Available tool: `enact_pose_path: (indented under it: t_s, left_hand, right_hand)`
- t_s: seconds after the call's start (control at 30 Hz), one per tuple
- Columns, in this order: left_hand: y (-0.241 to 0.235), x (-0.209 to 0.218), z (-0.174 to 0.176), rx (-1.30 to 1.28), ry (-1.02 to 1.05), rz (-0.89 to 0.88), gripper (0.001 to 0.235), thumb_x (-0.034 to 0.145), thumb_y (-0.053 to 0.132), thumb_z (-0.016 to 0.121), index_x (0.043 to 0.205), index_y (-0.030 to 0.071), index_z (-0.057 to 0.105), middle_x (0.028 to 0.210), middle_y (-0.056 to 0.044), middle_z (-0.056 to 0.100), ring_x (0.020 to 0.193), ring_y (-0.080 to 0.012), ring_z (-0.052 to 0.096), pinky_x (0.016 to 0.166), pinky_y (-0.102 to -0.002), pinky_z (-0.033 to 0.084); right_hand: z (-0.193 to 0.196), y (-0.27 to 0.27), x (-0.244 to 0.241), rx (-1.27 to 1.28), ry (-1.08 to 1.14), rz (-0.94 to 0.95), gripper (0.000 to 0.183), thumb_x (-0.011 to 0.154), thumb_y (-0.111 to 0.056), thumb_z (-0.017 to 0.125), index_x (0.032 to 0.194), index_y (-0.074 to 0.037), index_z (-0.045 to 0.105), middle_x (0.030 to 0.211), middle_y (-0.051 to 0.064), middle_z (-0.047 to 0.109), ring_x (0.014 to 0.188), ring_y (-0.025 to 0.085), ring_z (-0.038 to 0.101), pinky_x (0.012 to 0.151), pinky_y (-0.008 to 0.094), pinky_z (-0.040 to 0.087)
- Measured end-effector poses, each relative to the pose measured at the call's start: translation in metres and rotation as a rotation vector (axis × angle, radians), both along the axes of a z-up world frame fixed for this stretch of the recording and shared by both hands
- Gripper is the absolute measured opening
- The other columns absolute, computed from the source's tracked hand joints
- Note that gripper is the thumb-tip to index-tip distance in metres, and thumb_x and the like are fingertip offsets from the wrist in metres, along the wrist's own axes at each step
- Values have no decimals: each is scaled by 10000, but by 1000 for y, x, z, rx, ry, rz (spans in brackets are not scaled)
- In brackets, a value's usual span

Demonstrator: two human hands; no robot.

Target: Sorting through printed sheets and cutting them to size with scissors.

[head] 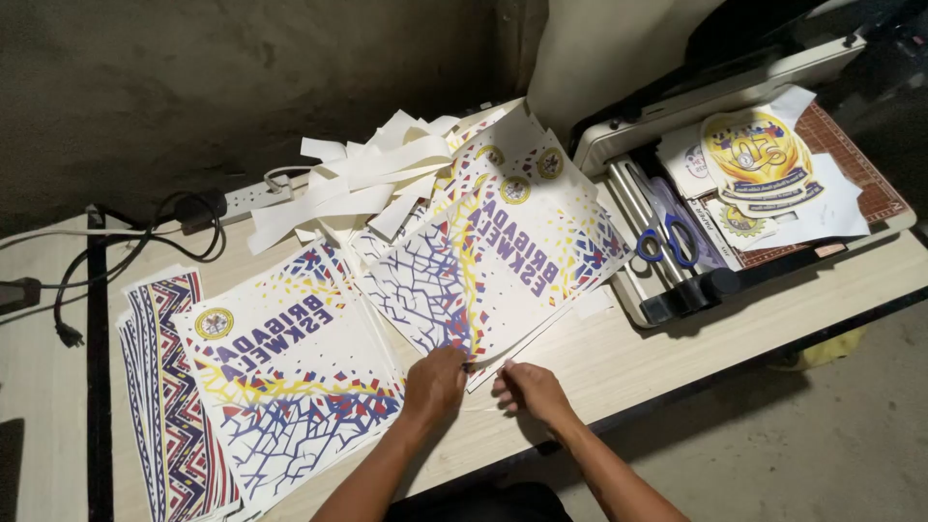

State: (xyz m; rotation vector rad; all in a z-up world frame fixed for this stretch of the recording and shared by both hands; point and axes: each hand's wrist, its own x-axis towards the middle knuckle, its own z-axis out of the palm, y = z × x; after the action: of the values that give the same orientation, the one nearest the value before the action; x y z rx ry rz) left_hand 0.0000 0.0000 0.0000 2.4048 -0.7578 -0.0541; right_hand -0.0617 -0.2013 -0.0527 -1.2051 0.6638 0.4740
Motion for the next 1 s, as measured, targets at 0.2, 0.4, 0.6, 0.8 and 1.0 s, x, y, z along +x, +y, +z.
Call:
enact_pose_path:
  t_s: [0.2,0.4,0.6,0.8,1.0]
  left_hand:
    - [-28,-22,14,10,64,-47,94,957,57,567,988,15,646,823,-159,649,714,-310,656,572,-440,566]
    - [-35,-41,25,-41,115,-330,113,923,102,602,992,22,645,813,-162,671,735,-354,661,639,-516,525]
    - [-8,-19,68,-56,343,145,187,982,112,575,1126,43,674,1106,-166,701,991,-279,694,854,-403,578]
    - [39,53,-8,-84,185,313,536,890,280,704,1311,-17,557,1278,-218,617,1186,-340,603,986,-451,507]
    - [49,89,-20,-326,839,382,551,946,431,711,1225,-38,631,1142,-171,666,1029,-218,634,890,-378,529]
  right_hand:
    - [22,-17,14,241,50,-226,552,1049,-415,420,1192,100,557,910,192,695,775,238,731,681,346,639]
    - [-42,-57,19,67,14,-247,329,1001,-91,529,1308,28,549,1101,193,721,869,243,711,701,345,609]
    - [-27,-79,-4,83,-53,-295,469,975,-26,492,1443,6,480,1247,207,706,1001,241,738,822,365,627]
    - [17,-103,-34,76,-83,-137,490,949,-25,501,1439,-21,483,1200,194,721,993,250,712,824,409,594]
    - [16,-122,-44,-5,-105,-13,489,942,-55,576,1425,10,535,1240,202,721,1041,228,693,904,396,566]
